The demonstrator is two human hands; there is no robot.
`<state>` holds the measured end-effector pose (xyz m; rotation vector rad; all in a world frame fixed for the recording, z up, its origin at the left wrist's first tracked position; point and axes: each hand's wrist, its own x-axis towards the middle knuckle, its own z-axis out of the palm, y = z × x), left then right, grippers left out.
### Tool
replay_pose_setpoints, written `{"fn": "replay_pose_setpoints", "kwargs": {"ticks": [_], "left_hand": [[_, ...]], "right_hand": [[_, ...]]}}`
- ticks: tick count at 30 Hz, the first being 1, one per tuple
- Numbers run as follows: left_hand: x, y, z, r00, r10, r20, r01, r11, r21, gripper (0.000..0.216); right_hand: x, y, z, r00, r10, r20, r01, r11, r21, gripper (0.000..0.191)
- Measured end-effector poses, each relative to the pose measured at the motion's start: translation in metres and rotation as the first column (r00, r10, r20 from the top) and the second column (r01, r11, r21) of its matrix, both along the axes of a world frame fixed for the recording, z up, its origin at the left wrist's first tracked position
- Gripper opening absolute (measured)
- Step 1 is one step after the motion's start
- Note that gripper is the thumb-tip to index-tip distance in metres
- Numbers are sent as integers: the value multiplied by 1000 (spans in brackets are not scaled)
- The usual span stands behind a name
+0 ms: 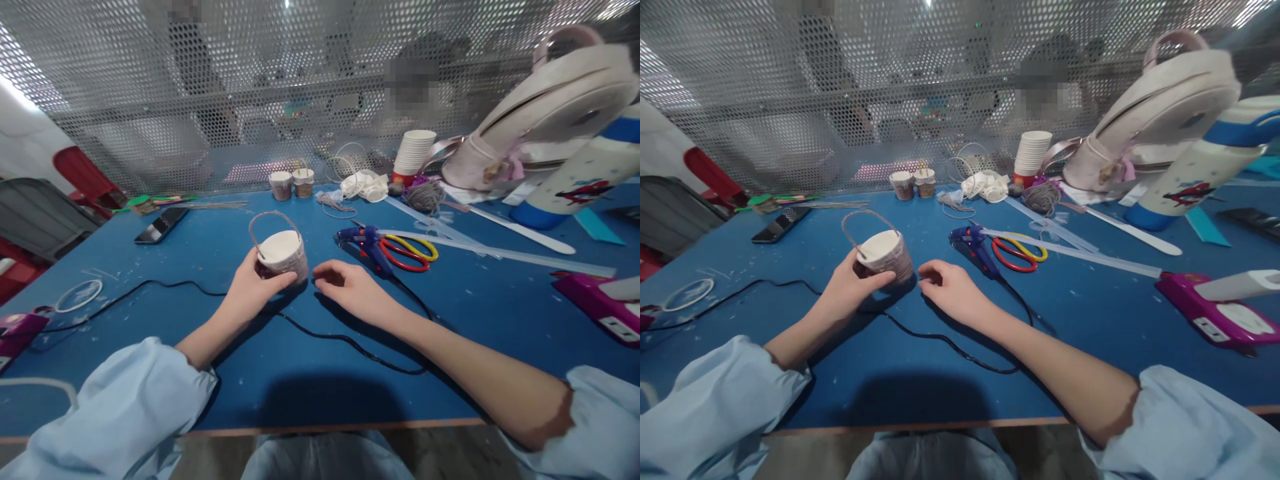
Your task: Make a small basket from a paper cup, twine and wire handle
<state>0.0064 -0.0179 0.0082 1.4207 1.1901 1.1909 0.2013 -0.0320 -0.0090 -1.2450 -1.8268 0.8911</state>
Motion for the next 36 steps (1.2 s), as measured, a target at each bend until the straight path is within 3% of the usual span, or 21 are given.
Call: {"fn": "replay_pose_setpoints", "kwargs": {"ticks": [4,7,12,15,23,31,36], "left_hand": [[1,-2,3,999,-7,51,6,999,33,59],[3,-5,3,994,0,107,-2,1000,19,57],[7,-10,4,985,-16,169,15,1000,6,56],[8,-12,6,977,-28,209,30,1000,-6,55],[3,-4,7,934,85,348,-75,996,-44,49],[16,-14,6,911,78,405,-49,995,-82,48],[22,-23,3,929,57,366,-26,996,-88,48]], "right_hand": [[-5,-2,0,998,11,69,-16,998,60,12],[-10,-4,2,997,15,81,-21,997,68,18],[-16,-7,10,996,18,-85,-25,996,-88,9],[-16,-7,11,984,-1,-179,-30,985,-168,15],[-10,-11,13,972,125,-200,-170,959,-227,18],[-27,-15,12,902,-37,-430,-180,873,-453,11],[-30,-16,12,881,-86,-465,-174,856,-487,11]]}}
